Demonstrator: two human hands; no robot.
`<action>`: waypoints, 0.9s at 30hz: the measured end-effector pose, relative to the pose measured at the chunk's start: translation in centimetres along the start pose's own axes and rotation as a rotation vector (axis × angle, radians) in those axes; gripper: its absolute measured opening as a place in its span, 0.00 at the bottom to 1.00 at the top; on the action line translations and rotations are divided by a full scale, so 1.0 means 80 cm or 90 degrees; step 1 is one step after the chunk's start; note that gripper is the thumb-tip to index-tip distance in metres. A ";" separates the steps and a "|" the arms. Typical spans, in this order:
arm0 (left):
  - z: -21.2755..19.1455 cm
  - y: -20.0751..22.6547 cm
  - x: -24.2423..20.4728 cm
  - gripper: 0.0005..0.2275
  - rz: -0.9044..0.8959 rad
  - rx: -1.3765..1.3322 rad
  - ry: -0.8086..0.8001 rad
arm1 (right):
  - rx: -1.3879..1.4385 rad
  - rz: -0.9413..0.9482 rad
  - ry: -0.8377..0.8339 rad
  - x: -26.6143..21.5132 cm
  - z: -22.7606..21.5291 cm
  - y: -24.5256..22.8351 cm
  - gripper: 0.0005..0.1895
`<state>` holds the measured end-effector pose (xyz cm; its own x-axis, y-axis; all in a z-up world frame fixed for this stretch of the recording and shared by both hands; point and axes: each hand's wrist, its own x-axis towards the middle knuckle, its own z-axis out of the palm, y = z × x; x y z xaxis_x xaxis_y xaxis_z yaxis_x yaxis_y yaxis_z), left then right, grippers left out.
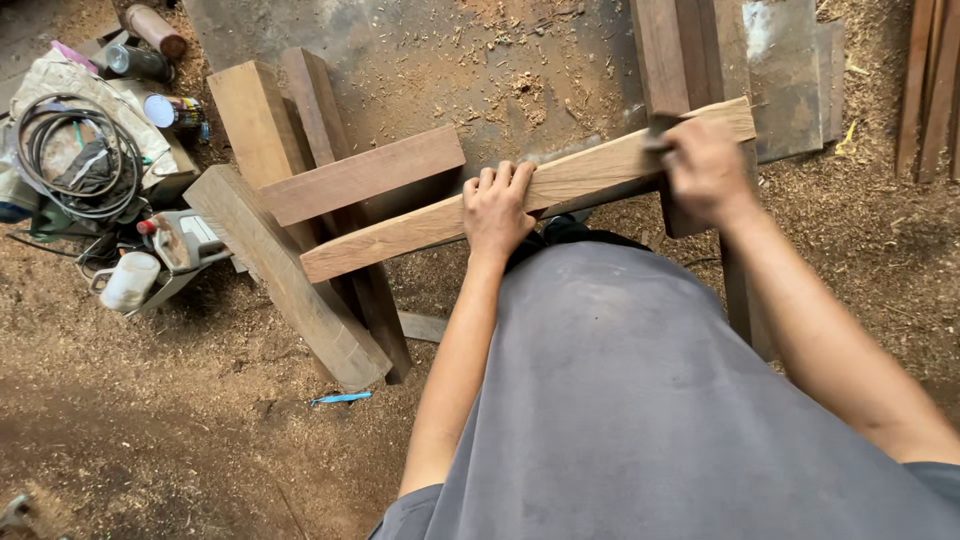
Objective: The person sands a piece of wood with a sanding block.
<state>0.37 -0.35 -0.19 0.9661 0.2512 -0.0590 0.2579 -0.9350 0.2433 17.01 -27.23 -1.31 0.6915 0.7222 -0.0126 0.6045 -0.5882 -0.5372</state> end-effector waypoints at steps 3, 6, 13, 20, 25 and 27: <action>-0.002 -0.001 0.001 0.31 0.003 0.006 0.000 | 0.065 -0.128 -0.068 -0.007 0.038 -0.050 0.11; -0.007 0.000 0.000 0.30 0.004 0.004 -0.001 | 0.082 -0.144 -0.096 -0.007 0.026 -0.027 0.13; -0.011 -0.001 0.003 0.31 0.008 -0.018 -0.023 | -0.031 -0.013 0.070 -0.019 -0.015 0.020 0.07; -0.013 -0.004 0.004 0.31 0.008 -0.016 -0.034 | 0.120 -0.150 0.009 -0.018 0.021 -0.041 0.11; -0.012 -0.003 0.005 0.31 0.000 -0.019 -0.050 | -0.009 -0.008 0.100 -0.042 -0.027 0.025 0.07; -0.011 -0.003 0.006 0.30 0.004 -0.010 -0.032 | 0.015 0.001 0.113 -0.034 -0.018 0.007 0.06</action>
<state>0.78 0.22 0.55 0.9668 0.2323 -0.1065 0.2525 -0.9324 0.2587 16.05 -30.02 -0.34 0.7531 0.6440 0.1347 0.5953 -0.5798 -0.5564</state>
